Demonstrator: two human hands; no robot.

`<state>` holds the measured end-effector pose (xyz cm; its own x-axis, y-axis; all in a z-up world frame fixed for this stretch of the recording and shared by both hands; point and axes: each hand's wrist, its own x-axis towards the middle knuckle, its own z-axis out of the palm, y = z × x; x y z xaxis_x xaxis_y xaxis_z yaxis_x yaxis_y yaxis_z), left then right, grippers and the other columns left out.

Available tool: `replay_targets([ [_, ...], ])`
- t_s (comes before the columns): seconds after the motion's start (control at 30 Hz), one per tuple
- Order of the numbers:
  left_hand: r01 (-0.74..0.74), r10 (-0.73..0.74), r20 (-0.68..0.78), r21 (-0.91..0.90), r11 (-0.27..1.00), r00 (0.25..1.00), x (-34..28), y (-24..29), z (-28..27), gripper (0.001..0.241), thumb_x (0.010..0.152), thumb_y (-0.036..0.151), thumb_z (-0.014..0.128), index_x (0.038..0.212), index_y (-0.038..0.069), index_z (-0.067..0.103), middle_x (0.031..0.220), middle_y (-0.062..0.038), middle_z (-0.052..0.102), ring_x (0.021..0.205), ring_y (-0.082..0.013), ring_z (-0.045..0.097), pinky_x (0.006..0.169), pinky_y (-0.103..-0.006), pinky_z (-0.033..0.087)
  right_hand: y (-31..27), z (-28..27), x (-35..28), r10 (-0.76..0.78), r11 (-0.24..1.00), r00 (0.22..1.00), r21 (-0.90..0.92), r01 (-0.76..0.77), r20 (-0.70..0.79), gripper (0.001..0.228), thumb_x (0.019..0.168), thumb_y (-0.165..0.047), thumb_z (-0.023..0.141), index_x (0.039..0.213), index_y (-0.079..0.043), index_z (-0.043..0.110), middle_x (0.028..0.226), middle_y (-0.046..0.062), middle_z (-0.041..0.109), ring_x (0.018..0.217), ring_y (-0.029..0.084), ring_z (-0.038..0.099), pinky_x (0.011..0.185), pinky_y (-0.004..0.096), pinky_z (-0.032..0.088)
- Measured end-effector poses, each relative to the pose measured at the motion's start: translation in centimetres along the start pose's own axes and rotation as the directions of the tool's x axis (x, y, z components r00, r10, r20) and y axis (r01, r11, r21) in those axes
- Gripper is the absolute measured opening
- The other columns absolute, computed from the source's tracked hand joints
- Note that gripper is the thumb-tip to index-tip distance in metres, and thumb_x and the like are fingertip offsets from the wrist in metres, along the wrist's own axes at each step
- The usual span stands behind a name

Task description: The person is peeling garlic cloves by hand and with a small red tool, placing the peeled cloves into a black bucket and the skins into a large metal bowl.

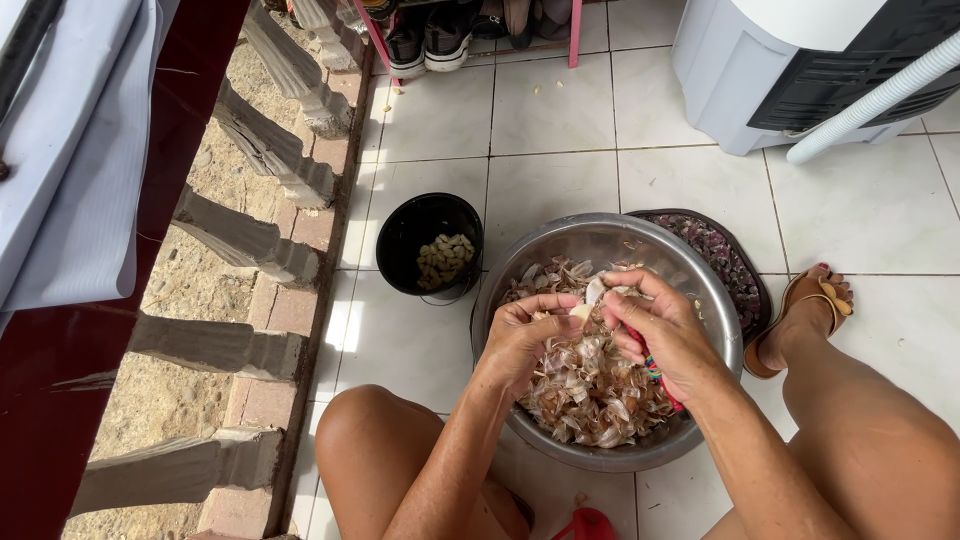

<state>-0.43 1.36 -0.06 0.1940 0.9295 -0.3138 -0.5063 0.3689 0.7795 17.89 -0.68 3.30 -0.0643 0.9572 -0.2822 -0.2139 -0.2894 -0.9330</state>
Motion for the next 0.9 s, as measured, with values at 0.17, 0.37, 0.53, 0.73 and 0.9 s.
replay_targets([
  [0.17, -0.044, 0.041, -0.035, -0.08, 0.996, 0.999, -0.1, 0.4, 0.3, 0.041, 0.074, -0.014, 0.08, 0.113, -0.016, 0.068, 0.091, -0.018, 0.068, 0.085, -0.0268, 0.075, 0.082, -0.0367, 0.066, -2.0, -0.2, -0.8, -0.012, 0.98, 0.995, -0.2, -0.007, -0.094, 0.048, 0.105, -0.013, 0.053, 0.15, -0.001, 0.04, 0.083, 0.016, 0.063, 0.052, 0.01, 0.046, 0.044, 0.024, 0.039],
  [0.37, -0.071, 0.062, -0.06, -0.153, 0.986, 0.996, 0.1, 0.1, 0.4, 0.046, 0.077, -0.012, 0.079, 0.121, -0.012, 0.067, 0.096, -0.011, 0.063, 0.096, -0.0239, 0.075, 0.088, -0.0333, 0.064, -1.6, 2.2, -2.0, 0.062, 0.992, 0.992, -0.117, -0.049, 0.109, 0.045, 0.099, -0.014, 0.062, 0.141, -0.006, 0.049, 0.076, 0.018, 0.065, 0.047, 0.011, 0.045, 0.038, 0.022, 0.038],
  [0.53, -0.051, 0.044, -0.036, -0.226, 0.973, 0.998, 0.8, -0.5, -0.1, 0.045, 0.079, -0.013, 0.077, 0.123, -0.01, 0.065, 0.099, -0.013, 0.063, 0.103, -0.0311, 0.074, 0.091, -0.0339, 0.063, -0.8, 2.1, -1.3, 0.055, 0.998, 0.991, -0.028, -0.052, 0.125, 0.038, 0.1, -0.015, 0.061, 0.136, -0.006, 0.054, 0.077, 0.02, 0.066, 0.046, 0.011, 0.044, 0.037, 0.023, 0.038],
  [0.73, -0.003, -0.006, -0.037, -0.237, 0.972, 0.999, -0.1, 0.7, 1.0, 0.034, 0.084, -0.005, 0.077, 0.116, -0.009, 0.068, 0.1, -0.019, 0.073, 0.095, -0.028, 0.076, 0.085, -0.0303, 0.065, -0.6, 1.6, -1.1, 0.117, 0.976, 0.985, 0.171, -0.138, 0.127, 0.033, 0.102, -0.02, 0.058, 0.132, -0.006, 0.06, 0.081, 0.018, 0.064, 0.048, 0.008, 0.043, 0.038, 0.02, 0.036],
  [0.9, -0.13, 0.133, -0.071, 0.047, 0.99, 0.989, -1.1, 2.0, 1.9, 0.039, 0.077, -0.001, 0.086, 0.112, -0.011, 0.073, 0.086, -0.015, 0.07, 0.081, -0.0215, 0.075, 0.074, -0.0307, 0.067, -0.2, 1.3, -1.3, 0.121, 0.984, 0.988, 0.121, -0.132, 0.096, 0.034, 0.101, -0.018, 0.06, 0.131, -0.003, 0.063, 0.08, 0.017, 0.063, 0.047, 0.008, 0.041, 0.036, 0.02, 0.035],
])
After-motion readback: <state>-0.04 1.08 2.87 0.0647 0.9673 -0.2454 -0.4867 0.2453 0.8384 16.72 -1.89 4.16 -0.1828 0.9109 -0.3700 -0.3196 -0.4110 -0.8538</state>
